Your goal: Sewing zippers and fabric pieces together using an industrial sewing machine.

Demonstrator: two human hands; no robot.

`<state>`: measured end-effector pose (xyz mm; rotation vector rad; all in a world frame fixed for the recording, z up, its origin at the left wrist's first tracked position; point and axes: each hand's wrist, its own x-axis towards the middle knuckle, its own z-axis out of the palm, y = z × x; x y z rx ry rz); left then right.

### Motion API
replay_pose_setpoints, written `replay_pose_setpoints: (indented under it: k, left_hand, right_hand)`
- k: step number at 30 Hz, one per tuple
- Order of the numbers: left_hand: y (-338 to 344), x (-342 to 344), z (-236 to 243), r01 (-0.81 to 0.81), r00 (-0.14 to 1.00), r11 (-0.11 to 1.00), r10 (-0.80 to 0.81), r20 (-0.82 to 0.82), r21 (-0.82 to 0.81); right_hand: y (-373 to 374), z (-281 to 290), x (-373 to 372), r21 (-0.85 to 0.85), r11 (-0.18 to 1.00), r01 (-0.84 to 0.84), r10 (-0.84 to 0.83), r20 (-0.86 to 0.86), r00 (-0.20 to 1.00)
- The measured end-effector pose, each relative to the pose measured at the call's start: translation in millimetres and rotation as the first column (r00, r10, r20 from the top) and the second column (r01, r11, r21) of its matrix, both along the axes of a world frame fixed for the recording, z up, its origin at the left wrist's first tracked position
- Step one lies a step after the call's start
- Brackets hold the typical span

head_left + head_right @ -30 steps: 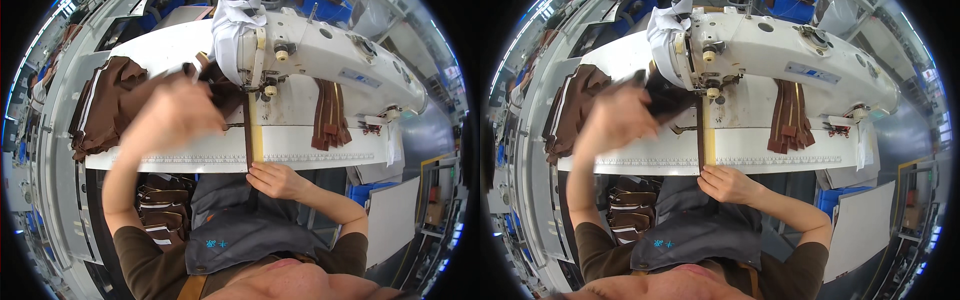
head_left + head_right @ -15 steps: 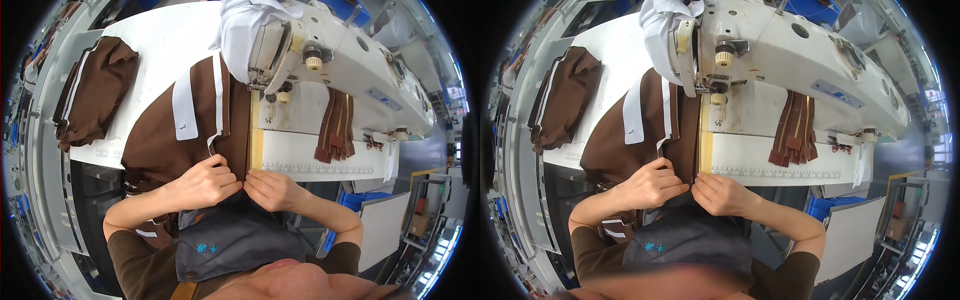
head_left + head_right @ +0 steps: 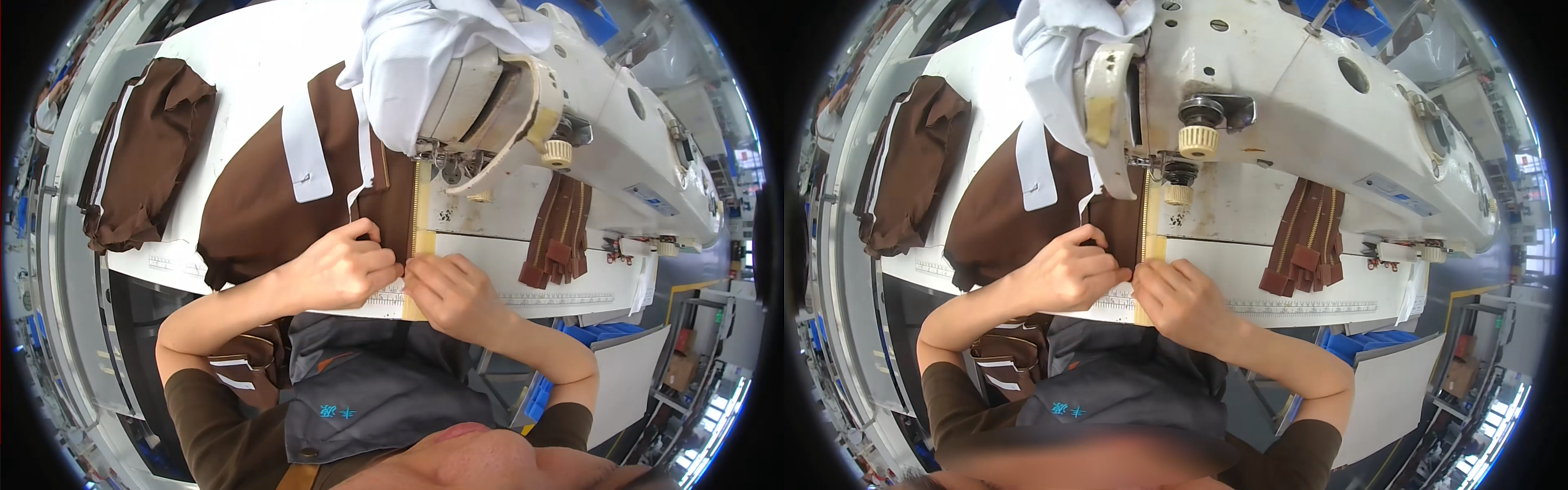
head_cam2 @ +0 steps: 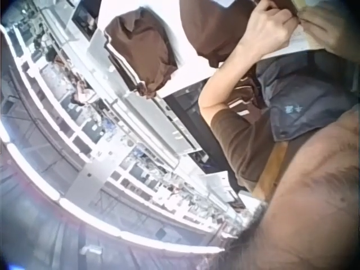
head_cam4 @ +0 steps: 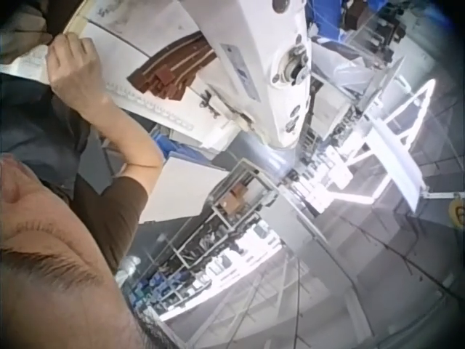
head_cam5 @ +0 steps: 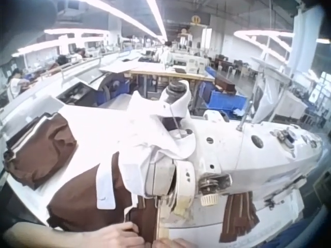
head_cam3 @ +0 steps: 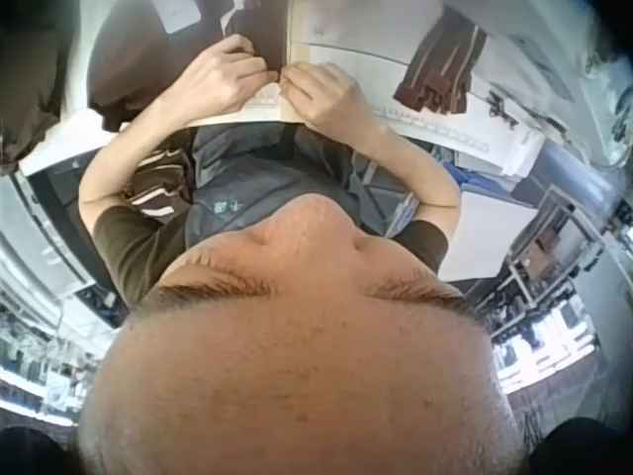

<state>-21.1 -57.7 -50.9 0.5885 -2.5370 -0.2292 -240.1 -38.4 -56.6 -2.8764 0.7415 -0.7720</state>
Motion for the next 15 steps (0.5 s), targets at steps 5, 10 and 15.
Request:
replay_pose_setpoints:
  k: [5,10,15]
  left_hand:
    - [-21.0,-1.5,-4.8,-0.015,0.998,0.999,0.012,-0.06,-0.039]
    - [-42.5,3.0,-0.6,-0.026,1.0,0.997,0.025,-0.015,-0.072]
    - [-66.2,4.1,2.2,-0.024,0.999,0.998,0.022,-0.033,-0.052]
  right_hand:
    - [-20.3,0.6,2.5,-0.026,0.999,0.048,-0.049,-0.021,0.999]
    - [-41.0,0.3,3.6,-0.028,0.998,0.055,-0.057,-0.096,0.994]
    - [-53.9,6.2,5.5,-0.004,0.989,0.145,-0.143,-0.192,0.971]
